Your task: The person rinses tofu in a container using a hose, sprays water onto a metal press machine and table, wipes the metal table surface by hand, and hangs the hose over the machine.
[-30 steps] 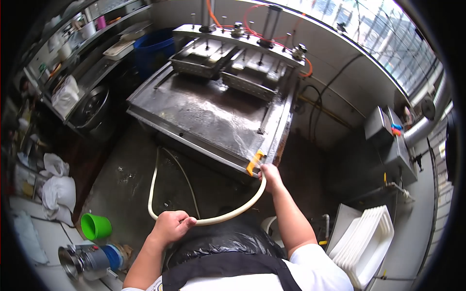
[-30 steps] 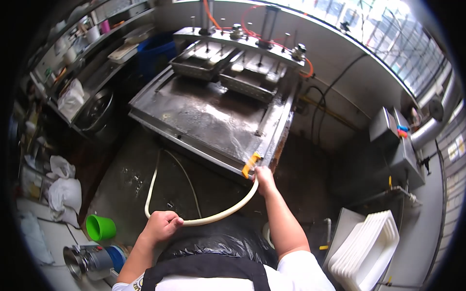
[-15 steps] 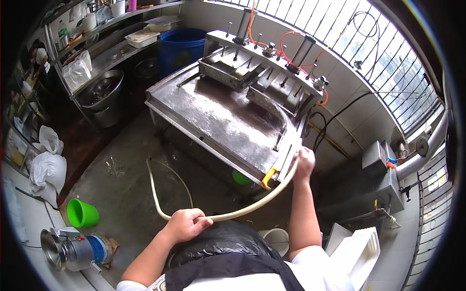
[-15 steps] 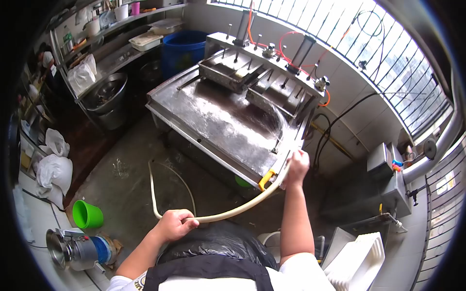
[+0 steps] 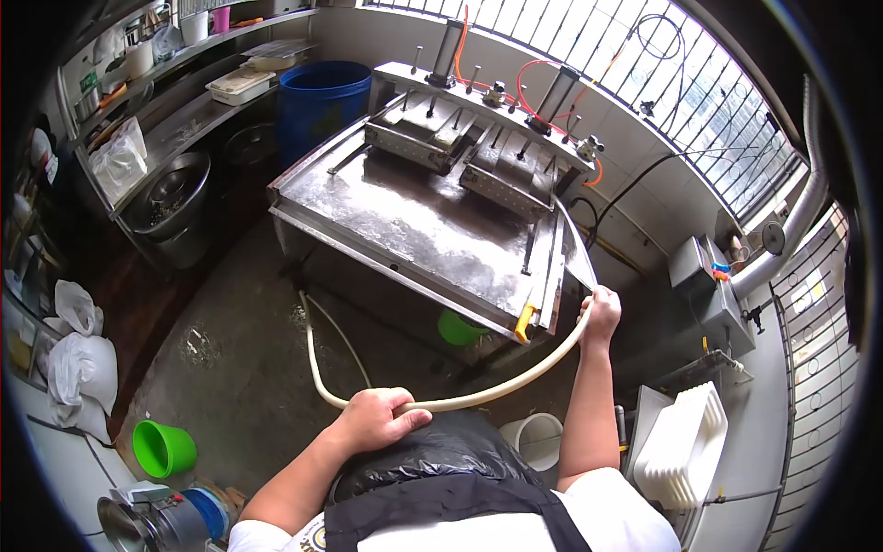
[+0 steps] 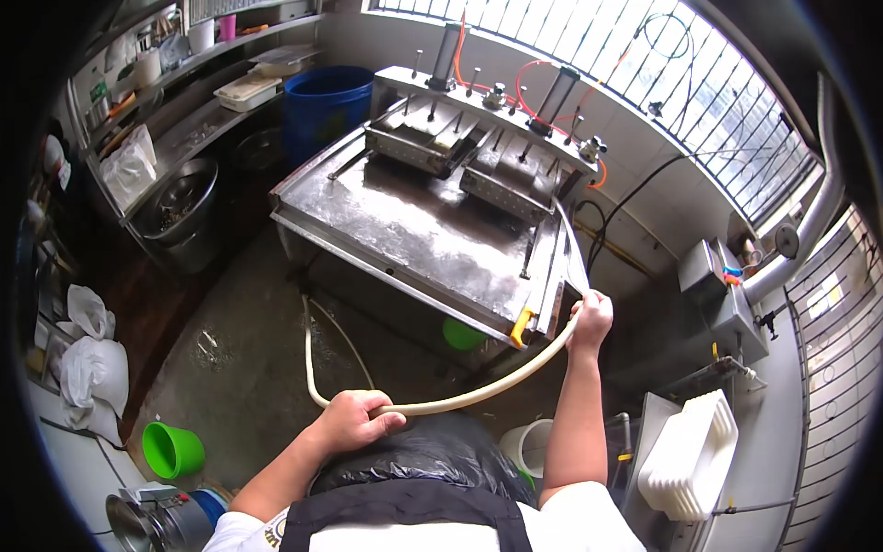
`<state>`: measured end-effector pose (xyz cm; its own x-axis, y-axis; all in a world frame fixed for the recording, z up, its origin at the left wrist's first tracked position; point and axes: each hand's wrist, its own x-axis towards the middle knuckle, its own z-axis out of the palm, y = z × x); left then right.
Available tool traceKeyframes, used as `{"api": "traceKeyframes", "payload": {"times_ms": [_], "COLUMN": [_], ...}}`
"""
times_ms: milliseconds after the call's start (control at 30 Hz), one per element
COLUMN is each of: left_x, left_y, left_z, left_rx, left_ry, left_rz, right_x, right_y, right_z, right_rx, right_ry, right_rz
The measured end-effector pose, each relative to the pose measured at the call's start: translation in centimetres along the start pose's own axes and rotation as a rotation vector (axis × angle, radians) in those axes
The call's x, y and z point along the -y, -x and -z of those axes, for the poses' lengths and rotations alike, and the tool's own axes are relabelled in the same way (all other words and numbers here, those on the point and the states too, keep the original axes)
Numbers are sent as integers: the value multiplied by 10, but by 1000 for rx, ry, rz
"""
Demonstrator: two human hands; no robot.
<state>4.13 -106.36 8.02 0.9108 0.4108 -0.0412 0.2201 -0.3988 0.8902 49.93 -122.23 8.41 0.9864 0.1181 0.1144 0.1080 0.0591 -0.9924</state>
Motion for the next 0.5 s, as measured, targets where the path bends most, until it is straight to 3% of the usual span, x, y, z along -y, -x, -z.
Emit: {"api": "traceKeyframes", "payload": {"times_ms": [500], "left_x": [26], "left_y": [57], "left_z": [27], "left_rx": [-175], "left_ry": [17], "left_rz": [127], "right_x": [13], "right_y": [41], "right_z": [-137], "right_rx": [393], "right_ry": [-112], "right_rz": [-101]}}
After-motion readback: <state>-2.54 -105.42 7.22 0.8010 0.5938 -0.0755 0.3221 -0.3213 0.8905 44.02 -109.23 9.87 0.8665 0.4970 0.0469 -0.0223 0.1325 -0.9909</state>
